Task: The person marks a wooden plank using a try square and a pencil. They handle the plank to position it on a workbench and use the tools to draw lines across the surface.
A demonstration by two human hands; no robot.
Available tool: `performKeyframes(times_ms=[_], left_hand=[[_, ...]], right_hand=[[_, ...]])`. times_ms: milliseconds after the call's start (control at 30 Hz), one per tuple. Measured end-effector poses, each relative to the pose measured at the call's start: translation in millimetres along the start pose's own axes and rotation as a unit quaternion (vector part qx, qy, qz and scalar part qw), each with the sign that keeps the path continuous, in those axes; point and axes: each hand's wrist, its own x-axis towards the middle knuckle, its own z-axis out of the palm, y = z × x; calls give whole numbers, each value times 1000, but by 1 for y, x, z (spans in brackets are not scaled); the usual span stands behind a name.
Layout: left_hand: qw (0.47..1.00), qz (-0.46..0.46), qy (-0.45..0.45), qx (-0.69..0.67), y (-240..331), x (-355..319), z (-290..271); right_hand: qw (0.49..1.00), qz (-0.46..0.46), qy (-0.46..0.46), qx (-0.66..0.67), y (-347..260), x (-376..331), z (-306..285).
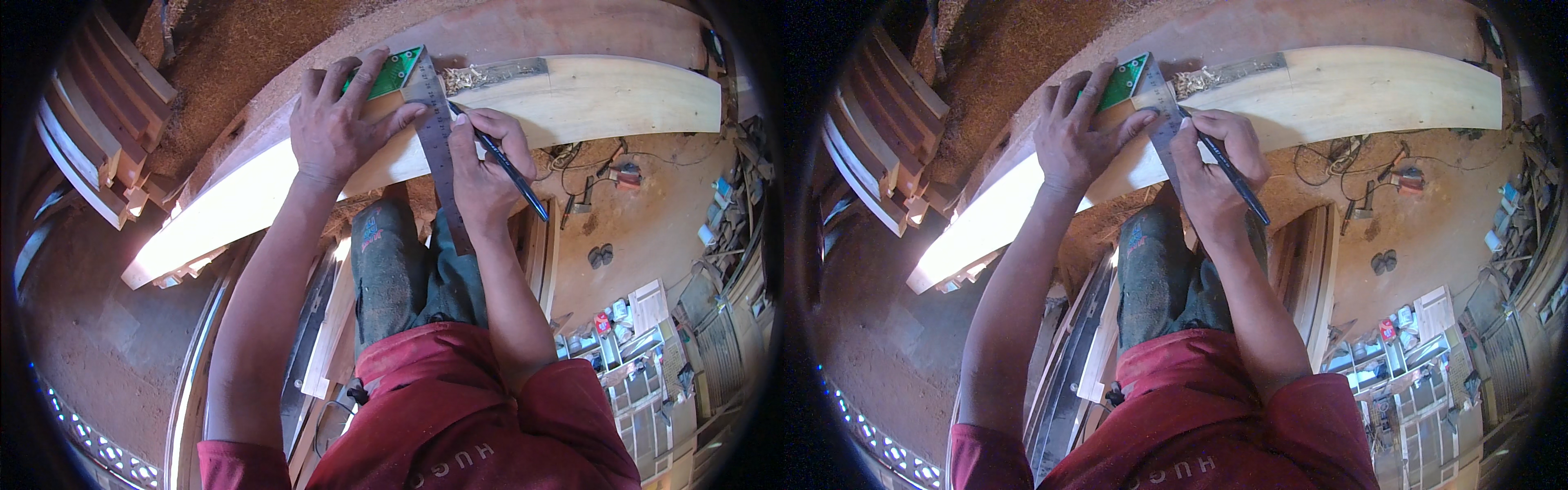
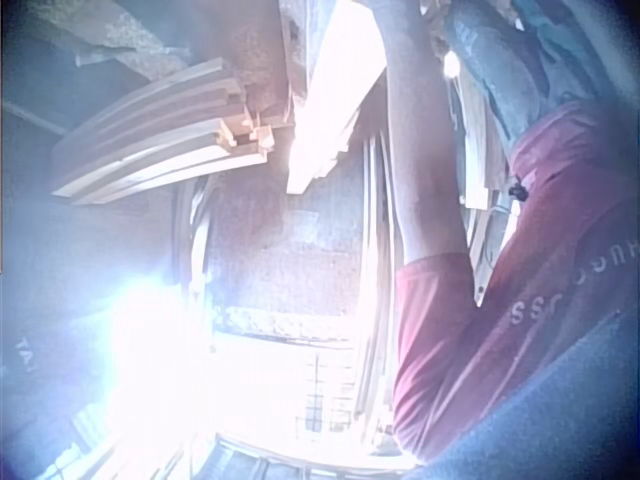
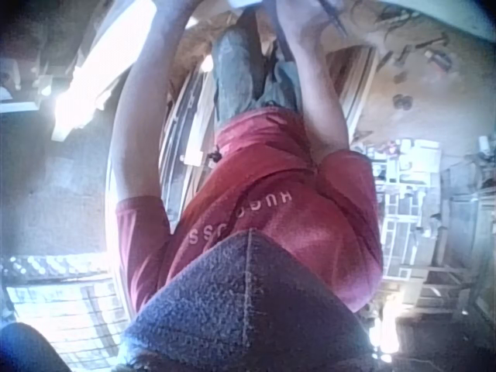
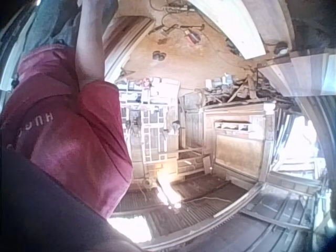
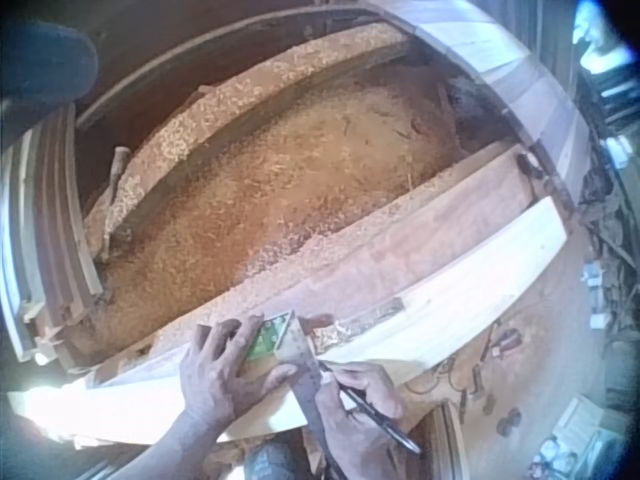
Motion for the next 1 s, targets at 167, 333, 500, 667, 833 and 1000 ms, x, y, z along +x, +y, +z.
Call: performKeyframes(times_ms=[167,333,500,667,833,1000], left_hand=[[1000,4,-2,5,0,1,-1],[1000,-1,3,1,0,-1,1],[1000,2,5,-1,0,0,0],[1000,-2,6,-4,0,1,0],[1000,-11,-3,-3,1,-2,0],[1000,-11,2,-3,2,0,-1]], right_hand=[[1000,-11,2,-3,-2,1,0],[1000,-5,4,4,-1,-1,1],[1000,-24,-5,-5,0,0,0],[990,41,49,125,-1,-7,-5],[992,104,68,39,-3,-29,-55],[989,125,69,-31,18,-73,-98]])
